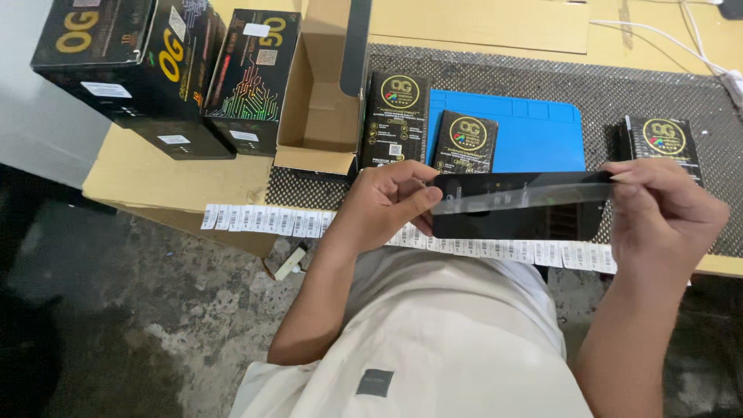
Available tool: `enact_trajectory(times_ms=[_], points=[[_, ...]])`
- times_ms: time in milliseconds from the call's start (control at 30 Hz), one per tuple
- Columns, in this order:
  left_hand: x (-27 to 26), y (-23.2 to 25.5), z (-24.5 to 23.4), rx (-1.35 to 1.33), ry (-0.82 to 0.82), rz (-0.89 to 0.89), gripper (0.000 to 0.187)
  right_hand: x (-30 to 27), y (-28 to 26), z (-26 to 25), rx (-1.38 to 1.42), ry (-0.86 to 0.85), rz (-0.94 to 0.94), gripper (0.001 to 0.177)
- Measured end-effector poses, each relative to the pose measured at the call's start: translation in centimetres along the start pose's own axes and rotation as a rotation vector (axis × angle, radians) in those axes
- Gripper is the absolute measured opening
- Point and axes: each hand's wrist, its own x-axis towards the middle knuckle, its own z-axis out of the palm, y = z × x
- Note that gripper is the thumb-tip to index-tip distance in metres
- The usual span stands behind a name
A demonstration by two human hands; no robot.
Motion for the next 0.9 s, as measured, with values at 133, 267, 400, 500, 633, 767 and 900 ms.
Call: enact_trajectory(times_ms=[133, 267, 400, 500, 633, 767, 900], points=[[-0.1, -0.3, -0.2, -0.115, -0.110, 0.007, 0.022, 1.1, -0.8, -0.6, 0.035, -0.103, -0.101, 0.016], [0.8, -0.9, -0.1, -0.210, -0.192, -0.022, 0.020, 2.5, -1.3, -1.0, 0.019, -0.136, -0.120, 0.004], [1.5, -1.6, 0.7, -0.197, -0.185, -0.091, 0.020, 3.2, -1.2, -3.1, -0.114, -0.243, -0.297, 0.008], [1.4, -1.4, 1.2, -0.105, -0.188, -0.126, 0.025, 2.0, -0.7, -3.9, -0.129, -0.172, -0.398, 0.011], [1.5, -0.9, 1.3, -0.099, -0.176, -0.139, 0.020, -0.8, 1.2, -6.5, -0.199, -0.204, -0.508, 0.012], [1.5, -0.3, 1.6, -0.090, -0.200, -0.105, 0.018, -3.5, -2.1, -5.2, -0.229, -0.117, -0.507, 0.015], [1.3, -0.4, 1.8, -0.059, -0.184, -0.124, 0.018, -4.3, -3.4, -5.4, -0.276, -0.158, -0.518, 0.012]])
